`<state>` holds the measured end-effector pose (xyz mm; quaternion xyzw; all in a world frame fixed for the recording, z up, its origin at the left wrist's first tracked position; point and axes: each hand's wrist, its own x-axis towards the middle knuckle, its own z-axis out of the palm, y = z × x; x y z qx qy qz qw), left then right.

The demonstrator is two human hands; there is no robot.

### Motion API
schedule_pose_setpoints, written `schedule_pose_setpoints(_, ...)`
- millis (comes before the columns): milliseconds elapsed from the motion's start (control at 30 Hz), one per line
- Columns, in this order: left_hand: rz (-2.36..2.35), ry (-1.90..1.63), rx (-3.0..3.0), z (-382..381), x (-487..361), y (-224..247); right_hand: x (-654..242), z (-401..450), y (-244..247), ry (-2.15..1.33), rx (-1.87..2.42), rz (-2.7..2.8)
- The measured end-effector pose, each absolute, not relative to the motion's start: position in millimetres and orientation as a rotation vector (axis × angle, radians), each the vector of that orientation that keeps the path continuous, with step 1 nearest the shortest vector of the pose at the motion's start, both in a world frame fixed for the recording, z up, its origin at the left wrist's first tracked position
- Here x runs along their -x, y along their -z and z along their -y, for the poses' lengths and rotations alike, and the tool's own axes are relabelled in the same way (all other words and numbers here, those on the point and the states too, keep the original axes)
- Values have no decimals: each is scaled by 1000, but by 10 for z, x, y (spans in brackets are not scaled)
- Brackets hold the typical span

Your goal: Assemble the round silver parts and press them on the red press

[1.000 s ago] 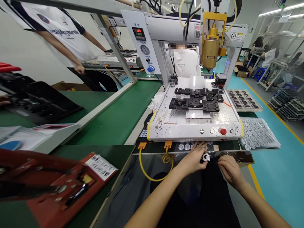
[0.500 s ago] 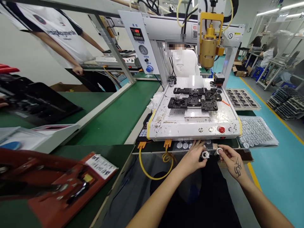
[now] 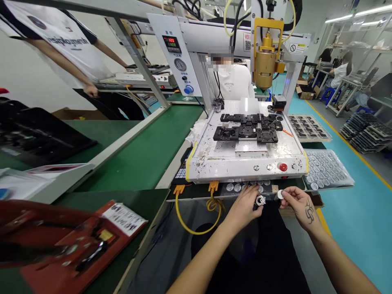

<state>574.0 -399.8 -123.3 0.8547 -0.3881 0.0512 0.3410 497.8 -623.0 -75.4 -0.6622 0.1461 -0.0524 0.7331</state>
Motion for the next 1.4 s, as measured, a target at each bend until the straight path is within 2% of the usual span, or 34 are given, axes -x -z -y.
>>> schedule_pose_setpoints(200, 855, -158, -2191, 4160, -5757, 1272, -4979, 6218, 771, 64, 1414, -293)
schedule_pose_setpoints(367, 722, -147, -2109, 4147, -5603, 1075, -4950, 6191, 685, 27, 1389, -251)
schedule_pose_setpoints(567, 270, 420, -1465, 3861, -5198, 628, -4827, 6091, 537, -58, 1330, -201)
schedule_pose_setpoints(667, 60, 536, -1155, 3720, -5057, 462, -4784, 5989, 473, -141, 1267, -176)
schedule_pose_setpoints(900, -81, 535, -1014, 3523, -4881, 335, -4786, 5772, 399, -334, 1191, -153)
schedule_pose_setpoints(1167, -91, 441, -973, 3430, -4705, 368, -4756, 5684, 400, -428, 1458, -35)
schedule_pose_setpoints(1400, -74, 418, -1004, 3438, -4621, 386, -4780, 5529, 131, -227, 1772, 155)
